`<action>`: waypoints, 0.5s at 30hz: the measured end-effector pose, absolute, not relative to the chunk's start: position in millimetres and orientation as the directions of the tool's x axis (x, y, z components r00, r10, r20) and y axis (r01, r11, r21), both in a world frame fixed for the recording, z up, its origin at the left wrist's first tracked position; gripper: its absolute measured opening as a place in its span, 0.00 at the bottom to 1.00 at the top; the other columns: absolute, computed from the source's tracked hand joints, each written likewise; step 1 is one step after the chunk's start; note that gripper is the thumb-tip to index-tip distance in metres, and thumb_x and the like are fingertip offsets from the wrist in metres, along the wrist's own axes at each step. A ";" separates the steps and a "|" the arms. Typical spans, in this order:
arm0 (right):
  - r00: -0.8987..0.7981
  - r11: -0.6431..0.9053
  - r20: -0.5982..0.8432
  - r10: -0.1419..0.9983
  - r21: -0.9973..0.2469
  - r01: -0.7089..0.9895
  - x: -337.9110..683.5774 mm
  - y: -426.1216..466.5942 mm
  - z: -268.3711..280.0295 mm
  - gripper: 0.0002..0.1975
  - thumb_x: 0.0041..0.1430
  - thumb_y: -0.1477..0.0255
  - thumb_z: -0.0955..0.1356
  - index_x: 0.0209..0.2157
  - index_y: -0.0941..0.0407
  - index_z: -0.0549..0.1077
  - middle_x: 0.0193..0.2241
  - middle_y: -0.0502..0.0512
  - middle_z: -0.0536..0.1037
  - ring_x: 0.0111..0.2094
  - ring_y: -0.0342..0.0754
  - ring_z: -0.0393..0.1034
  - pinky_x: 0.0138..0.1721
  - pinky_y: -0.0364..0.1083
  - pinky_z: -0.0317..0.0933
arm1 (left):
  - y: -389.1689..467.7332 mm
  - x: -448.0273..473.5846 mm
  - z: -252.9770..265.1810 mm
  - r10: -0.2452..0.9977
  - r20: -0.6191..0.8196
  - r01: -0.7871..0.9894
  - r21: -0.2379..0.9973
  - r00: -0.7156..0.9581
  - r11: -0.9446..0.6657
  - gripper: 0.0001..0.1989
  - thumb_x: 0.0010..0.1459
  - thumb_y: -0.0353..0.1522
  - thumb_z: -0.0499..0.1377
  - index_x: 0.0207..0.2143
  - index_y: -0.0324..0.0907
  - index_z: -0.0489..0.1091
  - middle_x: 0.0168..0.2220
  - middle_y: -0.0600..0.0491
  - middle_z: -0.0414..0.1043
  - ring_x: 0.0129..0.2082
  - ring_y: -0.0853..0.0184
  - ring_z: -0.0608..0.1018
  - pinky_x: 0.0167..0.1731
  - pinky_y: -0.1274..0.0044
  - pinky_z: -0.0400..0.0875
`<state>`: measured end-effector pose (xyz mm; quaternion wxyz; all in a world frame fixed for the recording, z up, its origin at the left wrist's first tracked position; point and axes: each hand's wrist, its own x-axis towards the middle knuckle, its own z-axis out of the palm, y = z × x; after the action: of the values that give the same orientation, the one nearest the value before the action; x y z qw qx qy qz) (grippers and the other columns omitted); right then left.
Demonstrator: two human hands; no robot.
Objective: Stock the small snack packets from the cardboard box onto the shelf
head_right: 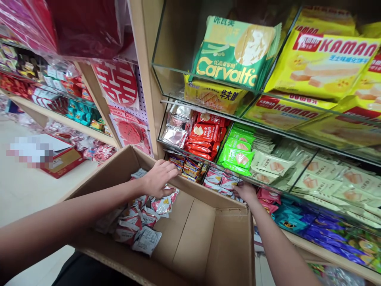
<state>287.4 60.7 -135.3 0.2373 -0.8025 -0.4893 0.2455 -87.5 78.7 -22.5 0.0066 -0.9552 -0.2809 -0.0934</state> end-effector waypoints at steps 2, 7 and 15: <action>0.355 -0.392 -0.195 0.915 -0.644 0.657 284.8 58.4 -131.3 0.13 0.38 0.62 0.68 0.15 0.54 0.63 0.13 0.50 0.70 0.18 0.47 0.67 0.21 0.44 0.60 | 78.5 -87.8 -24.3 0.543 0.178 0.546 0.033 0.821 -0.837 0.24 0.44 0.41 0.57 0.43 0.39 0.62 0.37 0.47 0.64 0.39 0.59 0.64 0.41 0.68 0.53; 0.261 -0.302 -0.165 0.951 -0.680 0.668 284.3 36.7 -102.1 0.16 0.37 0.57 0.67 0.20 0.57 0.71 0.18 0.52 0.73 0.20 0.47 0.66 0.22 0.44 0.59 | 82.9 -89.3 -19.1 0.557 0.179 0.543 0.124 0.811 -0.831 0.27 0.44 0.39 0.59 0.47 0.40 0.61 0.41 0.46 0.65 0.42 0.57 0.66 0.44 0.66 0.55; 0.380 -0.348 -0.070 0.922 -0.582 0.735 255.6 -28.9 -97.8 0.25 0.47 0.48 0.55 0.27 0.55 0.68 0.29 0.58 0.75 0.35 0.56 0.68 0.35 0.49 0.59 | -24.2 -89.2 55.3 0.351 0.041 0.269 0.563 0.935 -0.781 0.16 0.57 0.41 0.52 0.48 0.56 0.63 0.46 0.58 0.68 0.50 0.68 0.67 0.40 0.76 0.64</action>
<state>255.6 -28.9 -97.8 0.2357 -0.7966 -0.5202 0.1980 -89.2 -24.2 55.3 -0.2868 -0.9410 -0.1646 -0.0719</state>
